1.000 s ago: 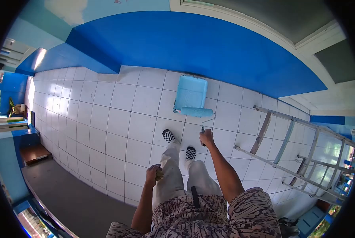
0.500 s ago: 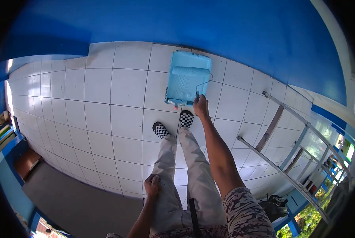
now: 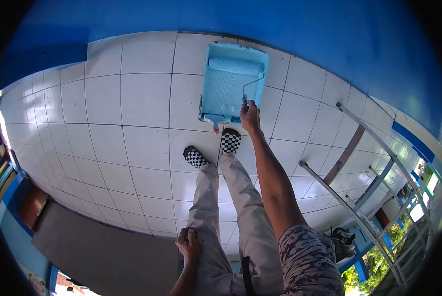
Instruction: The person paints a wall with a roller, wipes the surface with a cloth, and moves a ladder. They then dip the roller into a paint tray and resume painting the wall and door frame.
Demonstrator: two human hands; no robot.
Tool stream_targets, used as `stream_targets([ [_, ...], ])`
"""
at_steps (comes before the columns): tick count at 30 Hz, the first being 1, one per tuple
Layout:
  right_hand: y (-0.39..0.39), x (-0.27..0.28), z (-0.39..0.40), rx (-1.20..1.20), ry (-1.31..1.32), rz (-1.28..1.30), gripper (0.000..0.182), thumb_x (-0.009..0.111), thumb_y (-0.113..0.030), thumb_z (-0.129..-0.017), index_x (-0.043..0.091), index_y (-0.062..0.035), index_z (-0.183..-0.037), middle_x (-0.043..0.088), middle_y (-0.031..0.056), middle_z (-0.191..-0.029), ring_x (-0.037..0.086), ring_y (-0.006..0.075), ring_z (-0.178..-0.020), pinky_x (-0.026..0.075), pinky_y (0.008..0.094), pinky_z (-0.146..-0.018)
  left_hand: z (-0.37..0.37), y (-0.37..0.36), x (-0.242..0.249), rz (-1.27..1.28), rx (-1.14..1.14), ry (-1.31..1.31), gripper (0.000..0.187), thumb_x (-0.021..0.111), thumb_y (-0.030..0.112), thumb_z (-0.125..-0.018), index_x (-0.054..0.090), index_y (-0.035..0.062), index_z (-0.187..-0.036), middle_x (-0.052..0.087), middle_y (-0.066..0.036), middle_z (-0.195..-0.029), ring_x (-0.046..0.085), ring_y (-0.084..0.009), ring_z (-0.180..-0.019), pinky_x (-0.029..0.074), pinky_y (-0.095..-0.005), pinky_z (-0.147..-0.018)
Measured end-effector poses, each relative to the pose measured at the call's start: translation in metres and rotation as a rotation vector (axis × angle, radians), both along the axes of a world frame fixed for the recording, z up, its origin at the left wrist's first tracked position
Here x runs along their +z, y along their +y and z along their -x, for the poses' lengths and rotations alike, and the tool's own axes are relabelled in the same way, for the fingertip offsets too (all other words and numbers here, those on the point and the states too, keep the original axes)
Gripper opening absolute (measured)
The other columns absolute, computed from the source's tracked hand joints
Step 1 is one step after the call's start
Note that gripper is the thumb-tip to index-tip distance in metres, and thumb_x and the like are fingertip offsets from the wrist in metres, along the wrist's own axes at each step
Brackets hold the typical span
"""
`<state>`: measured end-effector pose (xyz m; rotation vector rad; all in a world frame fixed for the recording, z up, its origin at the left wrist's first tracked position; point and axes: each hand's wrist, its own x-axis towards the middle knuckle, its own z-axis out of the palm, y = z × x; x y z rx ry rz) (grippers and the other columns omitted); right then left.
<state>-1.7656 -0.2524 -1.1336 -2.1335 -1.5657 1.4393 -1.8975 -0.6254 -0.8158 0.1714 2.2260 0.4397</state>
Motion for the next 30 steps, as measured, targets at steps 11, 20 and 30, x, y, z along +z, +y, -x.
stream_targets([
  [11, -0.056, -0.022, -0.026, 0.14, 0.08, -0.333, 0.021, 0.056, -0.018, -0.1, 0.058, -0.002, -0.113, 0.067, 0.0087, -0.073, 0.057, 0.0176, -0.047, 0.044, 0.0366, -0.039, -0.002, 0.012, -0.003, 0.019, 0.013, 0.015, 0.022, 0.057, 0.017, -0.091, 0.071, -0.0002, -0.09, 0.07, -0.018, -0.076, 0.067, -0.0318, -0.066, 0.052, -0.0415, -0.067],
  [20, -0.107, -0.005, -0.036, 0.008, 0.015, 0.04, 0.022, 0.057, -0.013, -0.096, 0.058, 0.0009, -0.113, 0.069, 0.0252, -0.082, 0.07, 0.0417, -0.078, 0.053, 0.0445, -0.068, -0.006, 0.024, 0.002, 0.064, 0.004, 0.015, 0.025, 0.056, 0.02, -0.091, 0.072, 0.0011, -0.09, 0.071, -0.018, -0.079, 0.067, -0.0351, -0.07, 0.052, -0.0429, -0.069],
  [30, -0.026, 0.012, -0.019, 0.04, 0.101, -0.003, 0.025, 0.055, -0.018, -0.101, 0.054, 0.0002, -0.118, 0.062, 0.007, -0.072, 0.052, 0.0117, -0.042, 0.04, 0.0309, -0.031, -0.013, 0.02, -0.003, 0.029, 0.031, 0.01, 0.021, 0.057, 0.018, -0.09, 0.07, 0.0015, -0.088, 0.069, -0.018, -0.074, 0.065, -0.0355, -0.065, 0.05, -0.0436, -0.066],
])
